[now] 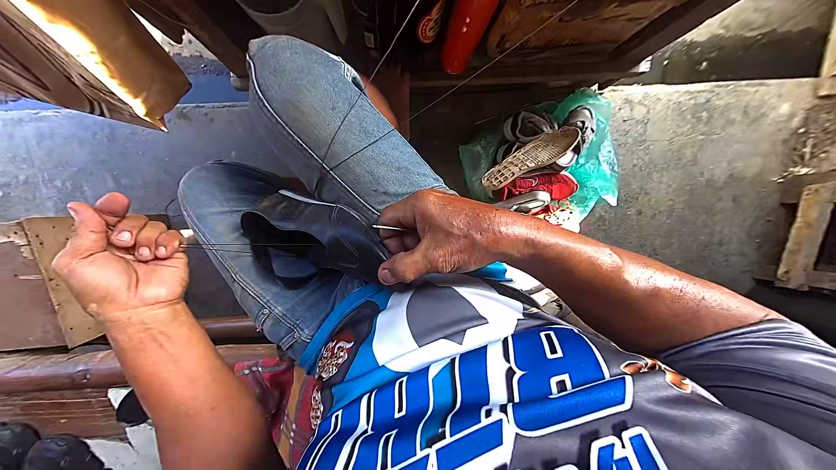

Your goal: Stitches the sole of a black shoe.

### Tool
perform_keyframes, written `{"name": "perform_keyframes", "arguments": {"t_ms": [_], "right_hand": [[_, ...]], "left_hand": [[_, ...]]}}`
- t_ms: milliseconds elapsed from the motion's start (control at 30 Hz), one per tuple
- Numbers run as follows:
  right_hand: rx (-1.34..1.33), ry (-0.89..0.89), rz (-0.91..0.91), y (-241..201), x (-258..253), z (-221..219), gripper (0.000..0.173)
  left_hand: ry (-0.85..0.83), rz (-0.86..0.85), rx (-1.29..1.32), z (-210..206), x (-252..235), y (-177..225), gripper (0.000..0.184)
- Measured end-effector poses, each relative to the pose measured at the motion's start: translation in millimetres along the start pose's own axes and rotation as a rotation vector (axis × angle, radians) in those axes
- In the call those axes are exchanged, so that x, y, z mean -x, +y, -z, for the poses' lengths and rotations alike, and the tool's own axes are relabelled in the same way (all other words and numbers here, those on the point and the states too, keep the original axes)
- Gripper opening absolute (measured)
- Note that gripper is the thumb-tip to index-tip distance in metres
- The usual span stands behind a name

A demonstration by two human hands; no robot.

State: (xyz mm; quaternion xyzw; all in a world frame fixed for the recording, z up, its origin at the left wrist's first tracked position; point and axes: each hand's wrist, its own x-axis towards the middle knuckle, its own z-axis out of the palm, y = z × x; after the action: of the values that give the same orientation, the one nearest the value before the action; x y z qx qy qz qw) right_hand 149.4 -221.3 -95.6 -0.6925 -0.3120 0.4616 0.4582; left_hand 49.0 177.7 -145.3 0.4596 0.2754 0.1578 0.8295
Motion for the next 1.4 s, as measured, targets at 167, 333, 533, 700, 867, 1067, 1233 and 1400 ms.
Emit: {"name": "perform_keyframes", "arguments": {"t_ms": [167, 333, 533, 700, 867, 1067, 1233, 1400], "right_hand": [[0.038, 0.028, 0.029, -3, 8, 1, 0.028], [0.23, 0.089, 0.105, -15, 11, -16, 0.024], [0.104, 0.244, 0.309, -13, 21, -15, 0.032], [0.152, 0.422, 0.348, 15, 30, -14, 0.035], [0.272, 0.359, 0.44, -2, 35, -11, 0.04], [0.244, 0.264, 0.515, -11, 27, -16, 0.031], [0.247, 0.236, 0.513, -13, 22, -18, 0.03], [0.25, 0.203, 0.506, -14, 20, -19, 0.03]], "left_hand": [[-0.391, 0.219, -0.439, -57, 76, -20, 0.049], [-0.484, 0.322, -0.11, -114, 132, -78, 0.036], [-0.575, 0.2, 0.178, -116, 131, -77, 0.031], [-0.593, 0.126, 0.343, -105, 122, -85, 0.03], [-0.591, 0.137, 0.37, -102, 119, -95, 0.027], [-0.59, 0.121, 0.33, -101, 121, -97, 0.026], [-0.578, 0.128, 0.306, -101, 121, -97, 0.027], [-0.579, 0.123, 0.297, -102, 121, -98, 0.026]]}}
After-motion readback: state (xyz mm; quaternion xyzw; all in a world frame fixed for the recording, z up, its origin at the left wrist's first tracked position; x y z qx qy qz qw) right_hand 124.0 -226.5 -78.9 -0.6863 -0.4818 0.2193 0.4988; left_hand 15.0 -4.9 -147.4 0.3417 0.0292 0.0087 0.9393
